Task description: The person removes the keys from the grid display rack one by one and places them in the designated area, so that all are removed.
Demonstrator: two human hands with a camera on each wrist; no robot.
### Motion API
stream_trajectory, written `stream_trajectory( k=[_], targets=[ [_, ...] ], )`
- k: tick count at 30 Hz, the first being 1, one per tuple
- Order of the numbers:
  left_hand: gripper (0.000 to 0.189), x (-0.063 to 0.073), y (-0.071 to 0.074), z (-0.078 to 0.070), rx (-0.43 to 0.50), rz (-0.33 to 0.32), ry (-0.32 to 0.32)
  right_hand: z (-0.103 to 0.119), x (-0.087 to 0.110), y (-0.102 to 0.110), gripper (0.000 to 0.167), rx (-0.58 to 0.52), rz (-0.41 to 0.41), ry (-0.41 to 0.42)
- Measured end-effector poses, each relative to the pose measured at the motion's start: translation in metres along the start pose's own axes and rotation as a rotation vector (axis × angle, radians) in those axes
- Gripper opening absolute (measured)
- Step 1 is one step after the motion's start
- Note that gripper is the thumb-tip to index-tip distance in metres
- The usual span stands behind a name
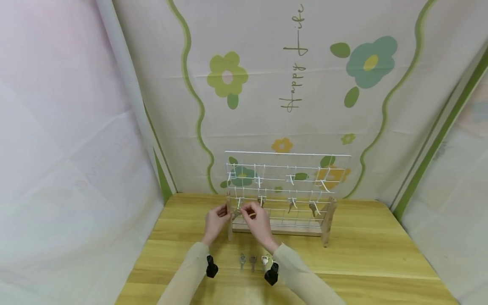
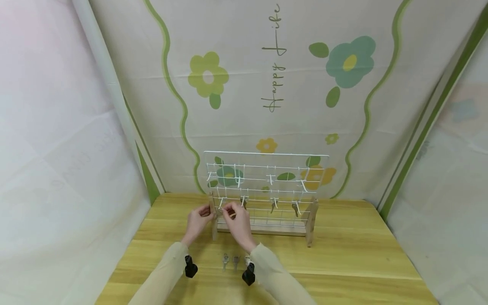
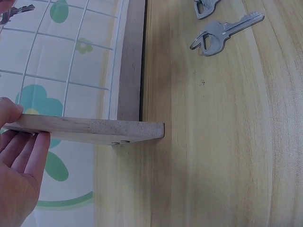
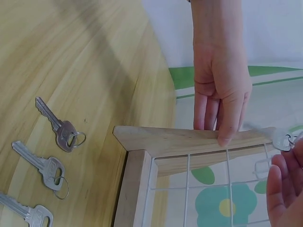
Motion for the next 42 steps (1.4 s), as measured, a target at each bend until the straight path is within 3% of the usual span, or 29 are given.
stream_trajectory(
  k=[14, 20, 31, 42],
  targets=[
    [0.038, 0.000, 0.001, 0.001, 0.011, -0.002, 0.014, 0.000, 0.014, 0.009, 0.005, -0.018, -0.015, 0.037],
    [0.036, 0.001, 0.001, 0.000, 0.018, 0.015, 0.027, -0.017, 0.028, 0.018, 0.005, -0.013, -0.030, -0.027],
    [0.036, -0.001, 0.002, 0.002, 0.025, 0.013, 0.025, -0.042, 0.051, 0.041, 0.005, 0.039, -0.034, -0.042],
    [0.036, 0.000, 0.002, 0.001, 0.026, 0.019, 0.026, -0.077, 0.075, 0.067, 0.007, 0.092, -0.011, -0.118]
  ],
)
Point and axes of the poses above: each hand's wrist, its own x-axis away from the middle knuckle, its own y-axis out of the back of the hand, z = x × y, the point moved 6 cm from there along -x, towards the middle knuckle, and after that the axes turned 5 degrees about z, right-handed, at the moved point
